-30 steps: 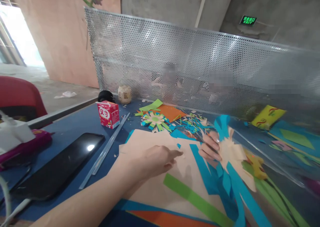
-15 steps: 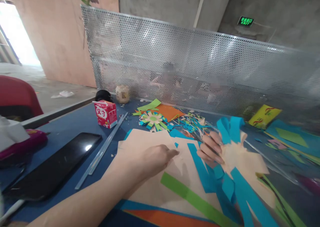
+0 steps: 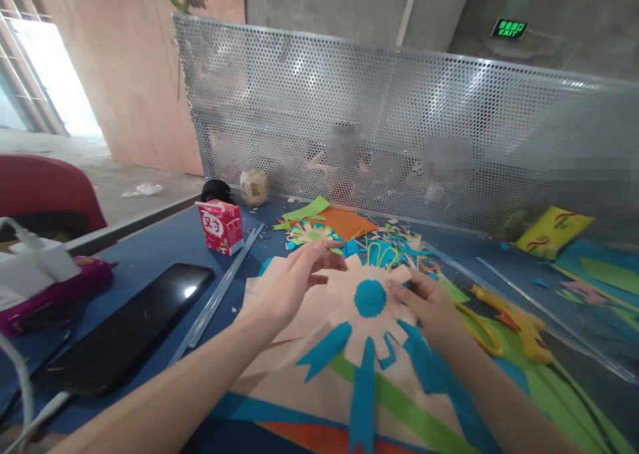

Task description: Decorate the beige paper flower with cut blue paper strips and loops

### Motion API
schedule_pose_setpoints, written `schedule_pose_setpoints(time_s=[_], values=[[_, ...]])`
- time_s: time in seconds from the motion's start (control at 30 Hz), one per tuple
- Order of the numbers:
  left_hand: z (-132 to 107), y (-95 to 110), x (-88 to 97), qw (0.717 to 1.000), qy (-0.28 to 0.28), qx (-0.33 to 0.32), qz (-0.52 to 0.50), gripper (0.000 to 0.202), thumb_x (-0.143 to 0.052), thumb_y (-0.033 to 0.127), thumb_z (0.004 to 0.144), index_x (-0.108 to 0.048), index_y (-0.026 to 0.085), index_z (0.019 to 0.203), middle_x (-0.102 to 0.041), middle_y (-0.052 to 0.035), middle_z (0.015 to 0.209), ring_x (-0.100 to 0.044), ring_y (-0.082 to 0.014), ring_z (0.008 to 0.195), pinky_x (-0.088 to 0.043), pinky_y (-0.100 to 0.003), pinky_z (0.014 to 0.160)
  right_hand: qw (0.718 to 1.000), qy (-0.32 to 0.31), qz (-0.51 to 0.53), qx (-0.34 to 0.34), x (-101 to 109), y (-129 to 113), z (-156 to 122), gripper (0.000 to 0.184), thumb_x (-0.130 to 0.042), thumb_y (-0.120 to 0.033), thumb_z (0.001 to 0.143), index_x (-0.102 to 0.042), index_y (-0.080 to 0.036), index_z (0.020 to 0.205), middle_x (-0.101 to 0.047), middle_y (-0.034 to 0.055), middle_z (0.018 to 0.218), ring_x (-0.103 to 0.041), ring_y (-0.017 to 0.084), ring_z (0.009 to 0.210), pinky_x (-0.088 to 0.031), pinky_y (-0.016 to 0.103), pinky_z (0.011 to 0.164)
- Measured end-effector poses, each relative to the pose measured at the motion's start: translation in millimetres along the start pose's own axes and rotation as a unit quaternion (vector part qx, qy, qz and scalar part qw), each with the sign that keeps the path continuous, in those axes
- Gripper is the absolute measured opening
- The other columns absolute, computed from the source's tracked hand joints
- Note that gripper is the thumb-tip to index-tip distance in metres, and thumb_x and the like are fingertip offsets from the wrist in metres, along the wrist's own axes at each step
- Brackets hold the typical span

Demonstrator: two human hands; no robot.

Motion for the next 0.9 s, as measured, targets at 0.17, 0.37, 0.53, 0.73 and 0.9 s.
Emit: schedule_pose_setpoints(time_s=[0.17, 0.37, 0.53, 0.73, 0.9], values=[[5, -14, 1.5, 0.999, 0.005, 0.037, 0.005, 0.035, -0.063, 0.033, 0.067, -0.054, 0.018, 0.097, -0.061, -0.0022, 0.08, -0.056, -0.0122, 0.073, -0.039, -0.022, 0.061, 0.994, -0.01, -0.108, 0.028, -2, 0, 1, 0.029, -0.059, -0.043, 0.066, -0.059, -0.017, 0.078, -0.059, 0.0004, 0.068, -0.05, 0.013, 0.058, -0.041, 0.023, 0.05], [6, -21, -1.0, 0.999, -0.004, 0.037, -0.027, 0.025, -0.065, 0.029, 0.066, -0.056, 0.017, 0.086, -0.055, 0.0018, 0.069, -0.048, -0.0067, 0.061, -0.033, -0.019, 0.053, 0.983, -0.001, -0.167, 0.071, -5, -9, -1, 0.028, -0.056, -0.041, 0.069, -0.059, -0.016, 0.081, -0.062, 0.0029, 0.074, -0.053, 0.014, 0.062, -0.04, 0.022, 0.05], [6, -31, 3.5, 0.996, 0.01, 0.072, -0.042, 0.025, -0.067, 0.03, 0.063, -0.056, 0.019, 0.083, -0.052, 0.0034, 0.069, -0.045, -0.0061, 0.059, -0.03, -0.018, 0.049, 0.97, 0.005, -0.226, 0.093, -5, -12, -3, 0.027, -0.053, -0.04, 0.072, -0.06, -0.016, 0.08, -0.062, 0.0026, 0.07, -0.052, 0.014, 0.057, -0.039, 0.021, 0.046], [6, -28, 1.4, 0.998, 0.003, 0.058, 0.009, 0.023, -0.065, 0.035, 0.065, -0.054, 0.016, 0.072, -0.043, 0.0049, 0.063, -0.037, -0.0044, 0.052, -0.025, -0.018, 0.045, 0.959, 0.001, -0.258, 0.118, -9, -14, -3, 0.025, -0.052, -0.039, 0.073, -0.06, -0.017, 0.08, -0.062, 0.0023, 0.071, -0.055, 0.016, 0.065, -0.044, 0.024, 0.058], [6, -28, -0.3, 0.997, -0.018, 0.049, 0.054, 0.025, -0.062, 0.038, 0.067, -0.051, 0.016, 0.066, -0.039, 0.0055, 0.06, -0.034, -0.0044, 0.05, -0.025, -0.019, 0.045, 0.952, 0.018, -0.276, 0.134, -7, -17, -5, 0.023, -0.053, -0.036, 0.073, -0.061, -0.017, 0.081, -0.063, 0.002, 0.073, -0.056, 0.016, 0.067, -0.044, 0.025, 0.062]])
Point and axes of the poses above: each hand's wrist, its own z-axis towards the middle knuckle, its own x-axis out of the back of the hand, y = z × x, the point moved 8 cm from there along z, towards the middle knuckle
